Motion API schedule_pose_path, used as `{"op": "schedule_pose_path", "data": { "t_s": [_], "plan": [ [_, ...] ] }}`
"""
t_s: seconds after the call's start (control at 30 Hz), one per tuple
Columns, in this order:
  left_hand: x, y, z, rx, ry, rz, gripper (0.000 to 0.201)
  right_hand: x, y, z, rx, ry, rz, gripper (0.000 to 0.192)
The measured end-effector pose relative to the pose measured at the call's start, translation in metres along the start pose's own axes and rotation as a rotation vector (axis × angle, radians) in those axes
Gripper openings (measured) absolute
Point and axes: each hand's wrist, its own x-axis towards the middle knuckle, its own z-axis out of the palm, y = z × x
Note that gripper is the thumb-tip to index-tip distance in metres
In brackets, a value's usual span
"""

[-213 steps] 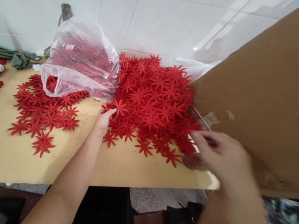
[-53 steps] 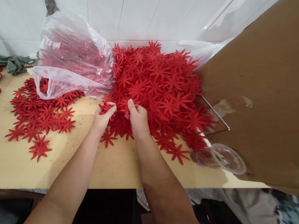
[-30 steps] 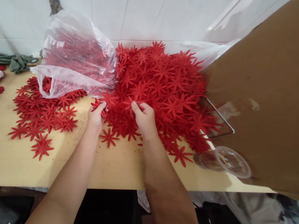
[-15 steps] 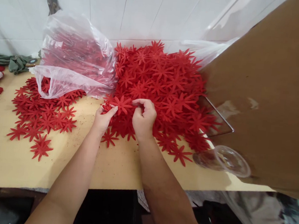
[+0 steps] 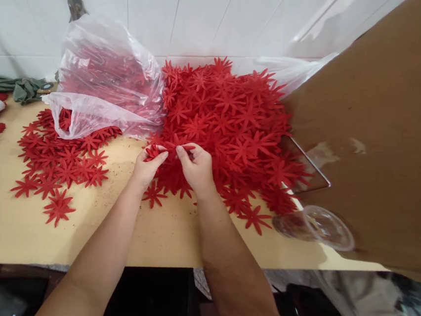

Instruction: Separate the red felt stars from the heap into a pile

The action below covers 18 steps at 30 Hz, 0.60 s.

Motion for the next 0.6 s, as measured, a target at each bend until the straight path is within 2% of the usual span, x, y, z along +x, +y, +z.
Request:
{"op": "schedule_pose_path", "data": {
  "t_s": [0.17,0.27,0.37,0.47,0.6],
  "plan": [
    [-0.001,0.002,0.002,-0.046,-0.009,-0.031,0.022,-0.001,-0.004,-0.002,-0.102,0.014,0.004,0.045],
    [-0.003,0.004,0.003,-0.069,-0.036,-0.062,0.026,-0.002,-0.004,0.0,-0.096,0.019,0.044,0.049],
    [-0.005,0.004,0.004,-0.049,-0.103,-0.06,0.029,-0.002,-0.001,0.003,-0.05,0.021,0.023,0.042],
    [-0.004,0.0,0.004,0.005,-0.149,-0.025,0.029,0.0,0.003,0.007,0.014,0.021,-0.032,0.027],
    [0.0,-0.006,0.001,0.081,-0.078,0.001,0.023,0.002,0.008,0.009,0.075,0.066,-0.026,0.018]
  ]
}}
